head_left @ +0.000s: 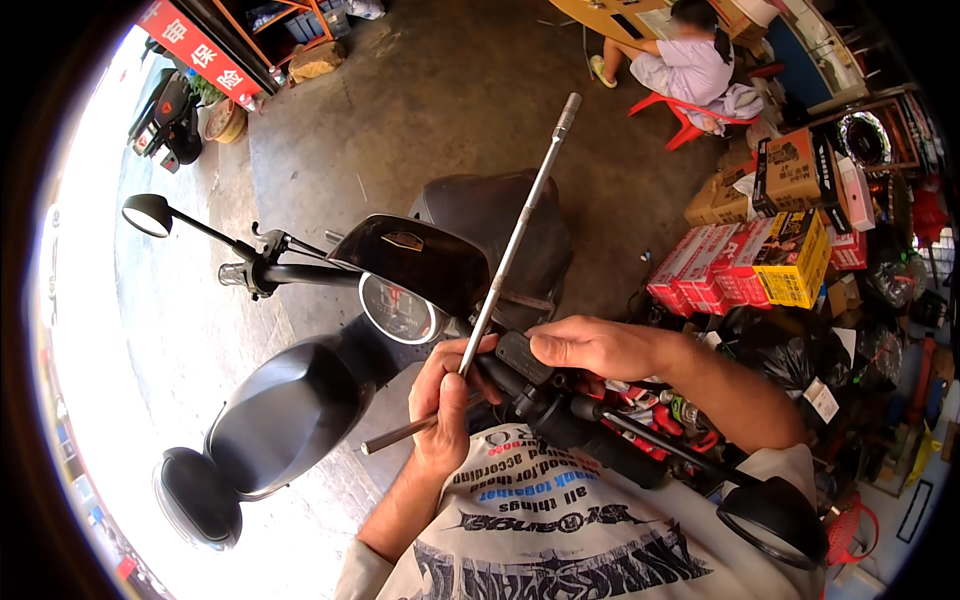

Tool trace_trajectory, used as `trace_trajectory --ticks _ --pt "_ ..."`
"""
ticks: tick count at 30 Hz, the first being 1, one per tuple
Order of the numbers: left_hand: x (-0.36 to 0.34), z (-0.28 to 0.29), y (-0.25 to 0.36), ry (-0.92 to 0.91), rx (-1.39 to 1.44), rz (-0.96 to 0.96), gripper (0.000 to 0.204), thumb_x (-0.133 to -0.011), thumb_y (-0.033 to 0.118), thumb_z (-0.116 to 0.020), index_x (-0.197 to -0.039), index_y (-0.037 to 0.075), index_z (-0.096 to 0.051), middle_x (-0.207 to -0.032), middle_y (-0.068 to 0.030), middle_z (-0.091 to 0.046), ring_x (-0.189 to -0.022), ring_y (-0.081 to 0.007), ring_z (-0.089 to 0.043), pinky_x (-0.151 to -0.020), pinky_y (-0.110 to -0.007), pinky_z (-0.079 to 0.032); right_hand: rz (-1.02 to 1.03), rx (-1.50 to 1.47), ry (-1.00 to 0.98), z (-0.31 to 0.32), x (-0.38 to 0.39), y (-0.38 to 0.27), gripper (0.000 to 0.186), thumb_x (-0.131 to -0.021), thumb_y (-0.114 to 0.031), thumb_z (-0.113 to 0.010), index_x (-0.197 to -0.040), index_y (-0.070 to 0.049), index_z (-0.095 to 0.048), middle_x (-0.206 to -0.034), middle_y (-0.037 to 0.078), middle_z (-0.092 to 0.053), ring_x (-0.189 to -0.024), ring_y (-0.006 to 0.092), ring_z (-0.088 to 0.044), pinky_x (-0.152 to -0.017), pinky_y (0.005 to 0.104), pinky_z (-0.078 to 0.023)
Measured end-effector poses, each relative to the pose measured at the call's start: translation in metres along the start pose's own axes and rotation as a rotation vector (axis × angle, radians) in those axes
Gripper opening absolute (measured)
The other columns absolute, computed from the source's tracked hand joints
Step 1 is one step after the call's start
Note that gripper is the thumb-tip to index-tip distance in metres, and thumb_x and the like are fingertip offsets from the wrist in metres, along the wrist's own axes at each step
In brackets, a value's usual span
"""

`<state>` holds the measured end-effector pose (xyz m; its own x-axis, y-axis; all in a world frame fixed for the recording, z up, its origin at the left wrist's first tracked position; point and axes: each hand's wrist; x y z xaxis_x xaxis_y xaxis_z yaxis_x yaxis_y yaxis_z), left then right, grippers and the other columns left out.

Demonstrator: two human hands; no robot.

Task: The person uses a wrench to tighten bolts on the handlebar of a scooter. They then move the scooter outside the shop and park it next to another scooter.

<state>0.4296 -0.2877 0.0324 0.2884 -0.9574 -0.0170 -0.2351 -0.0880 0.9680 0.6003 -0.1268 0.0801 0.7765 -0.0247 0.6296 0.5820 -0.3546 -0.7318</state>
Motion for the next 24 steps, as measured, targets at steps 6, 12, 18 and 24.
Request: trace_trajectory --ticks 6,12,18,24 --pt "-0.001 0.002 0.001 -0.008 0.018 0.009 0.051 -0.104 0.038 -0.043 -0.117 -0.01 -0.056 -0.106 -0.0127 -0.059 -0.075 -0.0127 -0.06 -0.069 -0.027 -0.051 0.109 0.014 0.077 -0.001 -0.001 0.009 0.054 -0.102 -0.053 -0.037 -0.11 -0.006 -0.061 -0.087 0.001 -0.062 -0.067 0.0092 -0.06 -0.055 0.024 -0.051" --pt "0.001 0.001 0.004 -0.018 0.076 0.041 0.053 -0.104 0.039 -0.042 -0.123 -0.01 -0.052 -0.097 -0.0119 -0.061 -0.075 -0.013 -0.06 -0.072 -0.026 -0.052 0.145 0.039 0.143 0.001 0.009 0.016 0.052 -0.104 -0.047 -0.036 -0.123 -0.004 -0.058 -0.097 0.003 -0.064 -0.079 0.0089 -0.061 -0.059 0.0239 -0.053" --pt "0.004 0.002 0.006 -0.065 0.135 0.07 0.053 -0.104 0.038 -0.042 -0.125 -0.009 -0.05 -0.085 -0.0108 -0.061 -0.073 -0.0139 -0.061 -0.07 -0.026 -0.051 0.284 0.214 0.317 0.009 0.032 0.035 0.047 -0.105 -0.038 -0.04 -0.129 0.0 -0.054 -0.102 0.004 -0.064 -0.091 0.0104 -0.059 -0.076 0.0266 -0.05" --pt "0.021 0.016 0.002 0.067 -0.015 0.005 0.046 -0.105 0.033 -0.041 -0.123 -0.008 -0.053 -0.091 -0.0092 -0.063 -0.07 -0.0116 -0.061 -0.064 -0.025 -0.049 0.237 0.299 0.738 -0.021 0.079 0.033 0.03 -0.095 -0.013 -0.057 -0.122 0.002 -0.058 -0.104 0.009 -0.064 -0.098 0.017 -0.06 -0.089 0.0294 -0.047"
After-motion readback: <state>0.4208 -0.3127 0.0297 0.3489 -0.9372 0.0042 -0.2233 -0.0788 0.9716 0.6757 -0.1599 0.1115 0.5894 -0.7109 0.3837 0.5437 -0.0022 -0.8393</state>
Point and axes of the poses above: each hand's wrist, its own x-axis away from the middle knuckle, its own z-axis out of the back of the hand, y = z × x
